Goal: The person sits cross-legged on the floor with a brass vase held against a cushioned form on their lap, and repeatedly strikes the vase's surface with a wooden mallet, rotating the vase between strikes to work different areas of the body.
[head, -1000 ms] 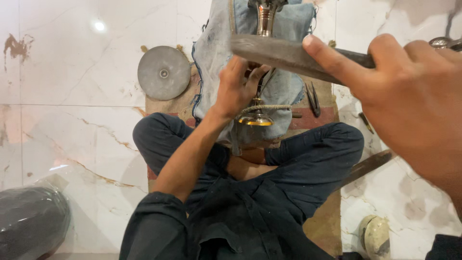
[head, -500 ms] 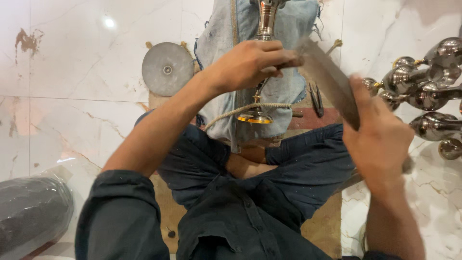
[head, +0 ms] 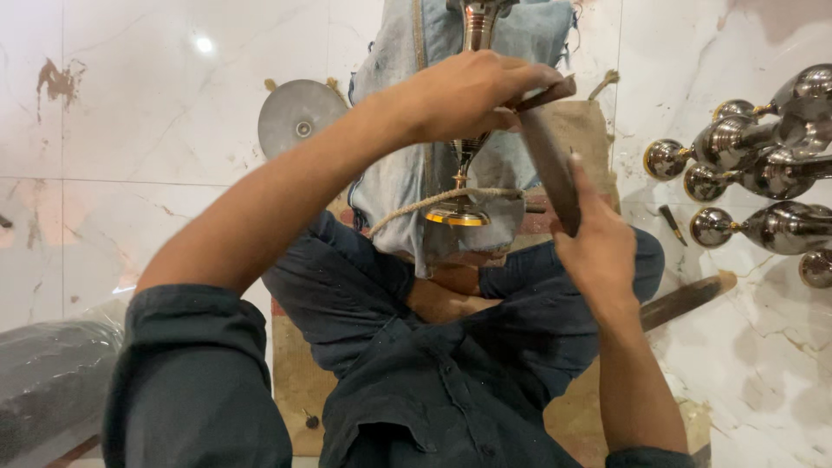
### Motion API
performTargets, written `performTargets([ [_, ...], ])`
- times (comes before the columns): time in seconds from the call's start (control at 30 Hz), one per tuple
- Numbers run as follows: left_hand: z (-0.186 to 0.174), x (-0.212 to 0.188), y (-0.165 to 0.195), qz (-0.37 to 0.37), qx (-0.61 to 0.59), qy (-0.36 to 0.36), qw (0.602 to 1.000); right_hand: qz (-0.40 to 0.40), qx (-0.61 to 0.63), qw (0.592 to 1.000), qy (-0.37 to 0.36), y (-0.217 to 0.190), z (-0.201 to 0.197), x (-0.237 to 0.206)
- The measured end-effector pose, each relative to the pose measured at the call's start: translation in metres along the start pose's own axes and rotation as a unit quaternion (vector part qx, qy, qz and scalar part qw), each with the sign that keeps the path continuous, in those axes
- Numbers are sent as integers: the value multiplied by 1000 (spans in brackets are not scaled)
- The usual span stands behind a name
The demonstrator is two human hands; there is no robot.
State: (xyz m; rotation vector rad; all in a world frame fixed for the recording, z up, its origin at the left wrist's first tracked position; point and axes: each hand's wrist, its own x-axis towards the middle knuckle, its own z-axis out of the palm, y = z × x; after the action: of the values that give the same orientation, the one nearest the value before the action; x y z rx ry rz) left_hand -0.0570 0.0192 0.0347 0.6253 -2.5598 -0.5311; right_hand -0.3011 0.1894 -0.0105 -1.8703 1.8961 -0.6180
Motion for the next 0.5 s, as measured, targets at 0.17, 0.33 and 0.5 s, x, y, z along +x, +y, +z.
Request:
performTargets([
  [0.17, -9, 13, 4, -19, -22, -128, 991, -14, -108, 994, 22, 26, 16, 1],
  [0.33, -13, 13, 3, 28, -33, -125, 991, 92, 455, 857, 223, 36, 7, -7],
  [0.5, -11, 1, 1, 30, -28, -82, 996, -115, 40, 981, 154, 27, -20, 5],
])
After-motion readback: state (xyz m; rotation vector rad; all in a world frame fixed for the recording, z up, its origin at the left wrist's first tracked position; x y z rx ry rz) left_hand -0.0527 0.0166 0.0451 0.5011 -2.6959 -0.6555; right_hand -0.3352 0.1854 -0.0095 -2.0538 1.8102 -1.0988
